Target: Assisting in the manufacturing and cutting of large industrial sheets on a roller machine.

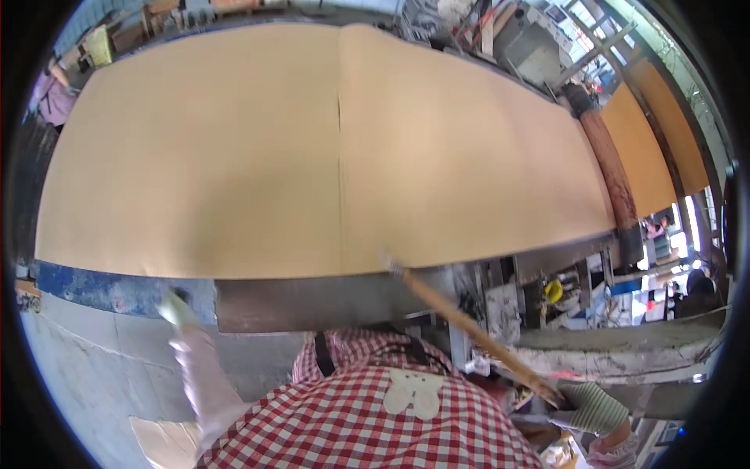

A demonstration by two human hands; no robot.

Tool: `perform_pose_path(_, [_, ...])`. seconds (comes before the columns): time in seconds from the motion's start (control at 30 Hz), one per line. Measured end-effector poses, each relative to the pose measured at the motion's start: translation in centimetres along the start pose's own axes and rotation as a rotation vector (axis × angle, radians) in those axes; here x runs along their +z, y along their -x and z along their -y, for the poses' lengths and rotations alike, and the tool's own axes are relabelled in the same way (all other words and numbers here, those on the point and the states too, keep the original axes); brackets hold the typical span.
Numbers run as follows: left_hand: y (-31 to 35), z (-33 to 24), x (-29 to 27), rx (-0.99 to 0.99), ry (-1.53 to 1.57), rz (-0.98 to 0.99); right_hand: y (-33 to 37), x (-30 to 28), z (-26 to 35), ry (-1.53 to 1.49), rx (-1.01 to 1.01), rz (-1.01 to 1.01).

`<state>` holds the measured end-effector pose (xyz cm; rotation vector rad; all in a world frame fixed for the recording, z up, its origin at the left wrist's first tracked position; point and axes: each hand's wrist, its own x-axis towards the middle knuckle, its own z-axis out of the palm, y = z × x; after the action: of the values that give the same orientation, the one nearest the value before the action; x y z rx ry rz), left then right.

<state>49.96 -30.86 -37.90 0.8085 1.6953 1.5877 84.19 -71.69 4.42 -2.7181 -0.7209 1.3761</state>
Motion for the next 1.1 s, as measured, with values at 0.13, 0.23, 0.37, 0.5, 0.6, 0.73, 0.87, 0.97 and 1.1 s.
perform_pose_path(0.13, [19.7, 1.4, 4.6, -1.631, 0.412, 0.915, -9.5, -0.4, -3.8, -0.29, -0.192, -0.306])
perform_pose_path(0.23, [25.6, 0.8, 12.4, -1.397, 0.842, 0.659, -20.1, -1.6, -2.2, -0.601, -0.364, -0.348])
perform_pose_path(0.37, [22.0, -5.9, 15.6, -0.619, 0.083, 0.562, -37.2, -2.1, -10.6, -0.19, -0.546, -0.623])
perform_pose_path(0.5, [23.8, -21.0, 18.3, 0.202, 0.433, 1.048, -47.7, 2.5, -10.9, -0.581, -0.489, -0.583])
perform_pose_path(0.6, [32.5, -28.7, 17.4, 1.047, 0.006, 1.151, -48.2, 5.1, -4.9, -0.44, -0.578, -0.621])
perform_pose_path(0.73, [28.1, -33.5, 14.6, 0.927, 0.221, 1.127, -48.5, 6.1, -3.1, -0.722, -0.708, -0.437])
perform_pose_path(0.87, [13.0, -28.3, 12.1, 0.224, 0.267, 0.609, -46.0, 6.3, -0.6, -0.735, -0.861, -0.297])
perform_pose_path(0.97, [4.9, -20.1, 9.0, -0.218, 0.759, 0.511, -42.9, 6.7, 0.2, -0.615, -0.949, -0.363])
perform_pose_path(1.1, [17.4, -12.6, 8.6, -0.13, 0.92, 0.804, -37.3, 5.3, -0.4, -0.631, -0.566, -0.164])
